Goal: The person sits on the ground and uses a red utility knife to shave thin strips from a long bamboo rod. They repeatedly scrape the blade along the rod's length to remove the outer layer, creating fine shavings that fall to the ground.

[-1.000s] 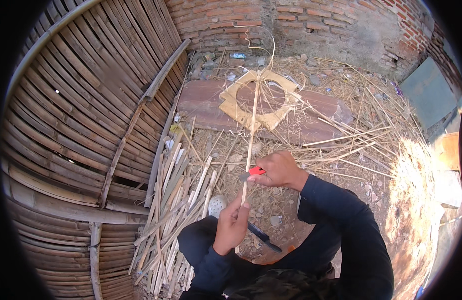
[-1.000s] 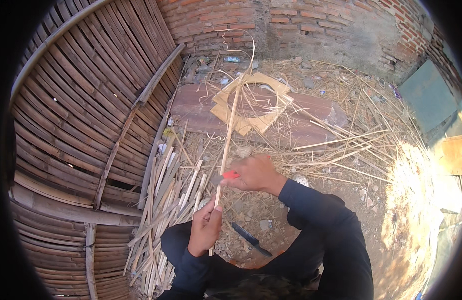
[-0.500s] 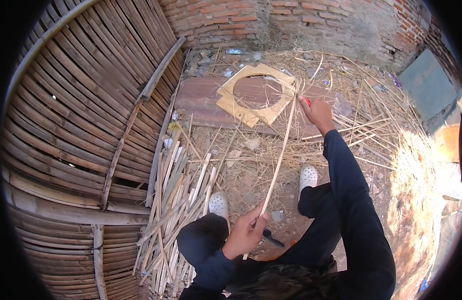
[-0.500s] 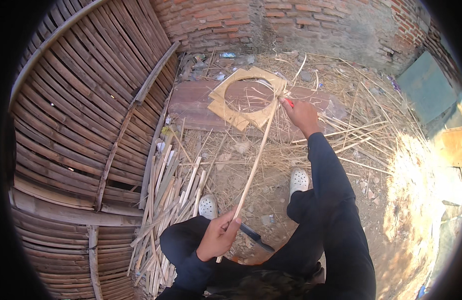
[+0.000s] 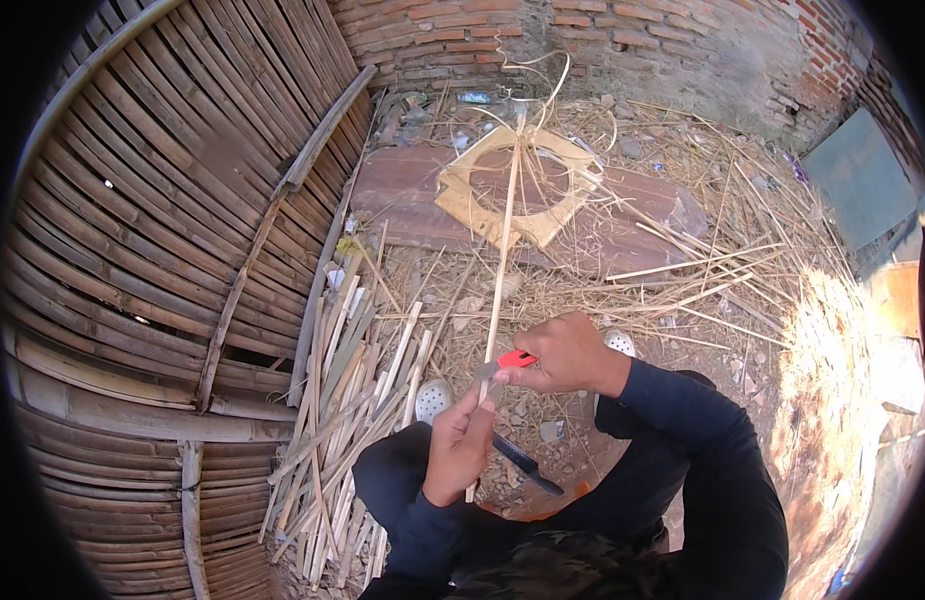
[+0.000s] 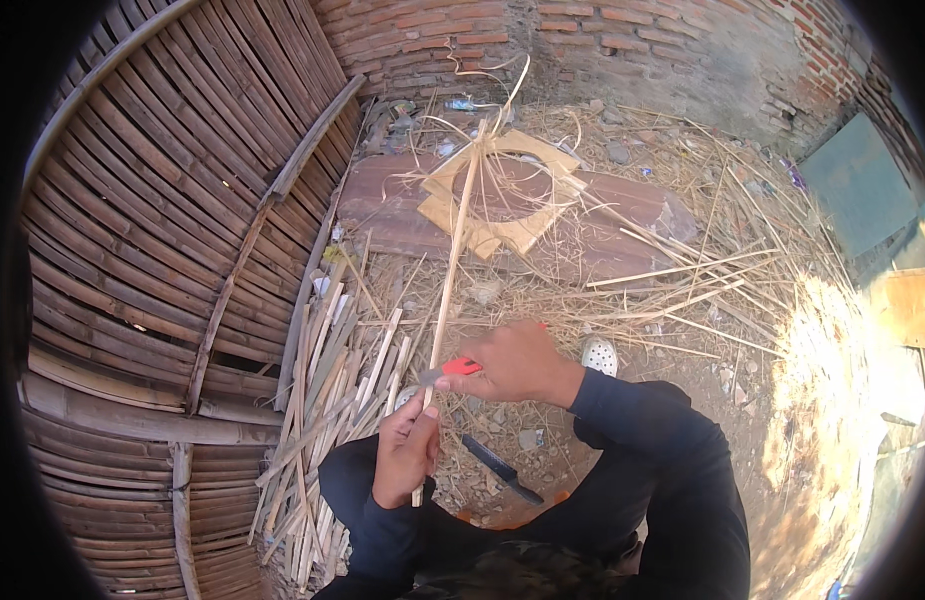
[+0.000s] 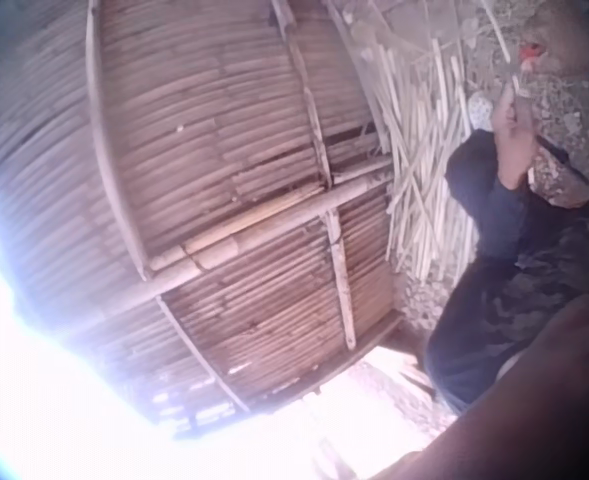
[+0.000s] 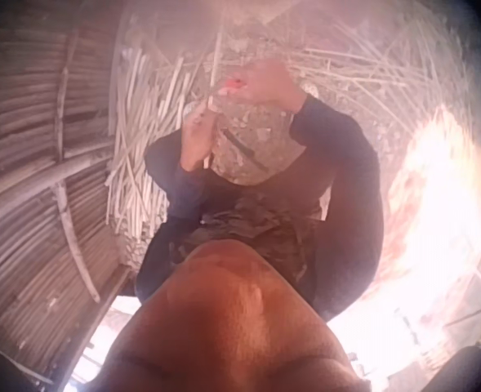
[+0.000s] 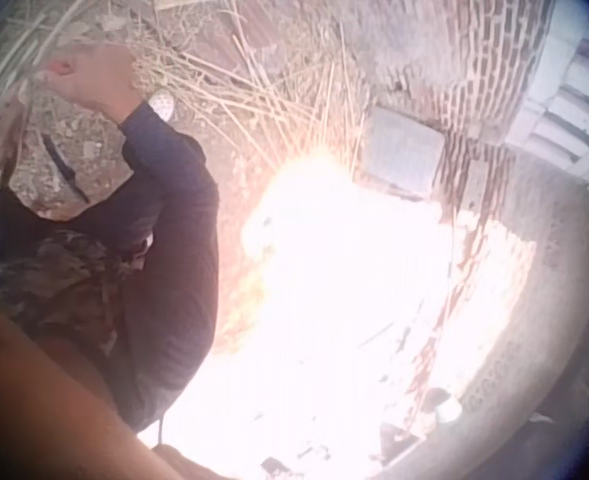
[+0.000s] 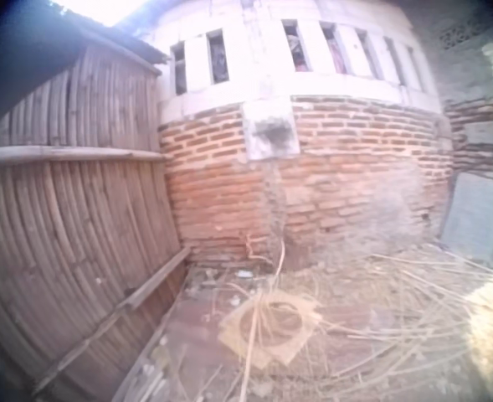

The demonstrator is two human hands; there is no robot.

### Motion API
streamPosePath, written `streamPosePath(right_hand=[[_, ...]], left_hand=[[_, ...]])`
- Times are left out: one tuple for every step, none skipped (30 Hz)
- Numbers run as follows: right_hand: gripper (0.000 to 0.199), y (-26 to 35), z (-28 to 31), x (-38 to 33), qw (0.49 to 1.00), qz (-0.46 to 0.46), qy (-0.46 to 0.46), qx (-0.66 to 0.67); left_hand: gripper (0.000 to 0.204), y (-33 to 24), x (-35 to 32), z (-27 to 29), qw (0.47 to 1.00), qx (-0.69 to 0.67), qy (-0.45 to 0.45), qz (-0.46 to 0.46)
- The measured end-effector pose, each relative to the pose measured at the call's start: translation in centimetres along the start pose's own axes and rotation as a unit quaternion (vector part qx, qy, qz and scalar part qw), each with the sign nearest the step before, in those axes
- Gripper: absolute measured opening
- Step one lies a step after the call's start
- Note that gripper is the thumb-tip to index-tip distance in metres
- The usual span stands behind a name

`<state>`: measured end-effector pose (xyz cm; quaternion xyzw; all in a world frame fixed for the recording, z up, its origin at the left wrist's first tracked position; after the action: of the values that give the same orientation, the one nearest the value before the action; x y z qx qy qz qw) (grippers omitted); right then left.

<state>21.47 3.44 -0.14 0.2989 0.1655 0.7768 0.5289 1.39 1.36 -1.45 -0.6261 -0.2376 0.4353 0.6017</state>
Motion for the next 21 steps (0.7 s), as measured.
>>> streamPosePath(right_hand=[[0.056, -0.1, -0.1, -0.1, 1.000, 0.006, -0.010, -0.007], [0.056, -0.3, -0.2, 0.0, 1.000, 0.014, -0.019, -0.014], [0.056, -0.5, -0.3, 0.0, 0.999, 0.023, -0.028, -0.021], [0.057, -0.9, -0.4, 0.2, 0.998, 0.027, -0.041, -0.029], [0.057, -1.4, -0.3, 0.4, 0.997, 0.029, -0.053, -0.038], [0.057, -1.8, -0.3, 0.7, 0.996, 0.032, -0.064, -0.047], [0.057, -2.3, -0.3, 0.9, 0.996, 0.034, -0.065, -0.050], [0.058, -2.7, -0.3, 1.2, 0.996, 0.035, -0.068, -0.052], [0.058, -3.0, -0.4, 1.4, 0.995, 0.037, -0.071, -0.053], [0.058, -3.1, -0.5, 1.4, 0.994, 0.045, -0.079, -0.061], [0.059, -3.1, -0.6, 1.5, 0.992, 0.054, -0.087, -0.068], [0.059, -3.1, -0.7, 1.7, 0.991, 0.064, -0.095, -0.075], [0.060, -4.2, -0.4, 2.2, 0.990, 0.014, -0.117, -0.078], [0.061, -5.9, 0.3, 3.0, 0.986, -0.038, -0.139, -0.082], [0.062, -6.8, 0.8, 3.3, 0.979, -0.090, -0.160, -0.086], [0.062, -6.6, 0.6, 3.0, 0.985, -0.087, -0.133, -0.073], [0.063, -6.1, 0.4, 2.9, 0.989, -0.082, -0.106, -0.062], [0.063, -5.5, 0.1, 2.8, 0.993, -0.074, -0.080, -0.049], [0.062, -4.3, -1.4, 2.1, 0.996, -0.038, -0.061, -0.062], [0.062, -3.1, -2.4, 1.5, 0.998, -0.016, -0.052, -0.038], [0.061, -1.7, -3.0, 1.1, 0.999, 0.005, -0.043, -0.013]], left_hand=[[0.045, 0.0, 0.0, 0.1, 1.000, 0.003, -0.017, -0.007], [0.045, 0.0, 0.0, 0.2, 1.000, 0.011, -0.023, -0.009], [0.045, -0.1, 0.0, 0.2, 0.999, 0.018, -0.029, -0.012], [0.045, -0.1, 0.0, 0.2, 0.999, 0.025, -0.035, -0.014], [0.045, 0.1, 0.1, 0.1, 0.998, 0.032, -0.038, -0.031], [0.045, 0.4, 0.1, 0.0, 0.997, 0.038, -0.041, -0.049], [0.045, 0.3, 0.1, 0.0, 0.997, 0.041, -0.037, -0.048], [0.045, 0.3, 0.1, 0.0, 0.997, 0.044, -0.032, -0.048], [0.045, -0.2, 0.0, 0.2, 0.998, 0.042, -0.021, -0.031], [0.045, -0.5, -0.1, 0.3, 0.999, 0.040, -0.009, -0.013], [0.045, -0.4, -0.1, 0.3, 0.999, 0.038, -0.017, -0.022], [0.045, -0.3, -0.1, 0.2, 0.999, 0.036, -0.025, -0.031], [0.045, -0.1, -0.1, 0.1, 0.998, 0.034, -0.032, -0.040], [0.045, 0.2, -0.2, 0.0, 0.998, 0.038, -0.018, -0.042], [0.045, 0.6, -0.4, 0.0, 0.998, 0.042, -0.003, -0.045], [0.045, 0.7, -0.5, 0.1, 0.998, 0.042, -0.006, -0.042], [0.045, 0.8, -0.5, 0.2, 0.998, 0.042, -0.008, -0.042], [0.045, 0.9, -0.6, 0.3, 0.998, 0.044, -0.008, -0.040], [0.045, 0.9, -0.3, 0.4, 0.998, 0.042, -0.021, -0.040], [0.045, 1.1, -0.2, 0.6, 0.998, 0.042, -0.034, -0.036], [0.045, 1.4, 0.0, 0.7, 0.996, 0.046, -0.043, -0.055]])
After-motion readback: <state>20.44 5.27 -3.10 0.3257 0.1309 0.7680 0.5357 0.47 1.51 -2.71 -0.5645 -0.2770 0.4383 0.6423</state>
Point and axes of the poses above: each hand's wrist, its own x-axis towards the middle knuckle, its own z-axis out of the back of the hand, y = z × x, the point moved 2 cm from there along x, towards the middle knuckle, and after that the axes turned 14 degrees about x, right-handed, at the moved point
